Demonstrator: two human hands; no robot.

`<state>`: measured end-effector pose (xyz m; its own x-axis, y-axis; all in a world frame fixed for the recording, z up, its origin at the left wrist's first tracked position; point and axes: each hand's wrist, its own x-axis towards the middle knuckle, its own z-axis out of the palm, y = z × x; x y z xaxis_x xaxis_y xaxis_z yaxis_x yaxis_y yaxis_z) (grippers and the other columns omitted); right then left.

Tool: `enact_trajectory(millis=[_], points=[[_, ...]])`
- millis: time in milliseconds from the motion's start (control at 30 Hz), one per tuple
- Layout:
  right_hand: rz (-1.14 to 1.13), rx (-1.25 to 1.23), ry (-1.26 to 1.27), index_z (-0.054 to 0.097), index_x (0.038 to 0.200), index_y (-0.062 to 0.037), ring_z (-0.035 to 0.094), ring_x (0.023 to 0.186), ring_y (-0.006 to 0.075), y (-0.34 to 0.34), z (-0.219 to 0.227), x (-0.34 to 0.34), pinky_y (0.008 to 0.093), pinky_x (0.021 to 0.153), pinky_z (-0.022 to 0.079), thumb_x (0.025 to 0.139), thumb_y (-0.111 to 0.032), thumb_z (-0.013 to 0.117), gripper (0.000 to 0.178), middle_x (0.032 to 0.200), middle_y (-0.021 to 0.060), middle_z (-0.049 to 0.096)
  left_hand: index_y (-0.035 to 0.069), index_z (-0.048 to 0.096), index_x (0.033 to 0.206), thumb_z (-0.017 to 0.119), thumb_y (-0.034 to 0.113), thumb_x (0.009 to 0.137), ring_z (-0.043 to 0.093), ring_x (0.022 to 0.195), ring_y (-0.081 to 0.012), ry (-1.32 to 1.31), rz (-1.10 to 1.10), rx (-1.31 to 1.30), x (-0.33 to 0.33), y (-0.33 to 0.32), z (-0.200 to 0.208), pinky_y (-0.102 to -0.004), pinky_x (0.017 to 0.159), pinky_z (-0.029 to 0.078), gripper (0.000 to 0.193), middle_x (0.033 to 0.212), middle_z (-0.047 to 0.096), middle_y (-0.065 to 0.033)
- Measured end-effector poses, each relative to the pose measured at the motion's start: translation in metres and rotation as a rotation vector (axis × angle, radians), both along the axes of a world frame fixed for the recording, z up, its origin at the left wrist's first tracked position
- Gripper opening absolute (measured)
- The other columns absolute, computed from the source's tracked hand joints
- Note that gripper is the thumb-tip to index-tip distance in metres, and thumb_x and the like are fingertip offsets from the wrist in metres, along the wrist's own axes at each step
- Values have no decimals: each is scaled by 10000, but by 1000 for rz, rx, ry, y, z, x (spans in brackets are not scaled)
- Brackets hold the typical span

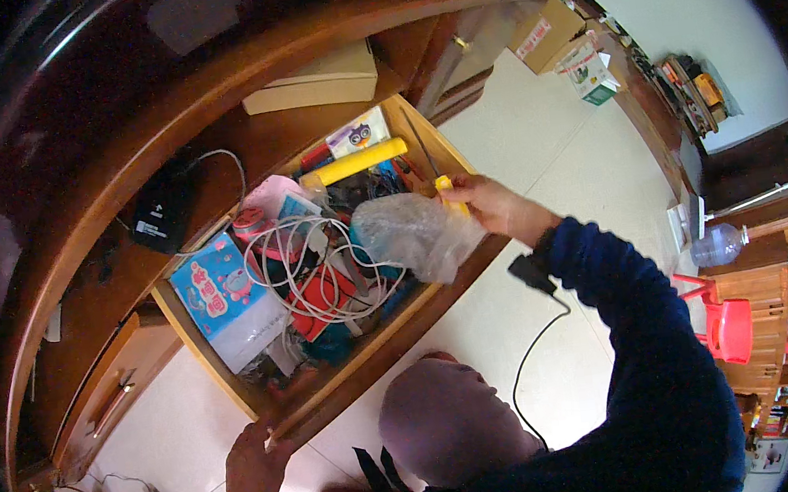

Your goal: The person assembles a wooden stand by inserting dowels into a flat panel and attaching legs. They then retrieve a screwdriver from a drawer to continue the assembly.

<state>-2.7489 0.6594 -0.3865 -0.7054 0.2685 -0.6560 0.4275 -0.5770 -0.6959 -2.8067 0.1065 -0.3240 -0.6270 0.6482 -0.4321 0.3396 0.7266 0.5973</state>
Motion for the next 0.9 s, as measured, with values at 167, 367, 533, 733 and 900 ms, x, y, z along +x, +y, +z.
enact_trajectory(millis=[167,367,533,733,900], points=[[216,331,426,537,1307,-50,650,1104,166,-61,20,-17,306,962,521,968,-17,662,363,1179,76,665,17,587,1333,732,220,888,653,1062,-417,-44,12,-54,0,4,11,-471,904,530,510,1163,678,-241],[516,870,423,594,1282,-25,628,1115,145,-99,51,-40,319,968,507,934,-44,698,363,1158,68,676,9,616,1314,724,233,912,683,1010,-406,22,113,127,-1,10,27,-456,877,549,473,1111,703,-238],[666,1082,512,640,1250,-37,661,1091,251,-137,81,-43,348,975,499,907,-31,699,349,1191,133,690,-28,675,1225,669,122,972,744,925,-255,78,323,510,-4,15,41,-349,831,573,295,1018,755,-187],[863,1363,677,679,1173,-52,637,1072,346,-178,107,-53,433,966,472,857,-18,689,317,1120,136,697,-29,722,1140,708,116,960,732,880,-187,-36,609,753,-2,17,47,-296,803,566,231,948,765,-128],[952,1426,797,692,1148,-65,633,1044,310,-199,112,-52,441,959,453,851,-12,680,302,1077,109,696,-24,694,1215,787,151,903,719,887,-177,20,627,810,2,23,45,-308,810,565,370,1009,763,-132]])
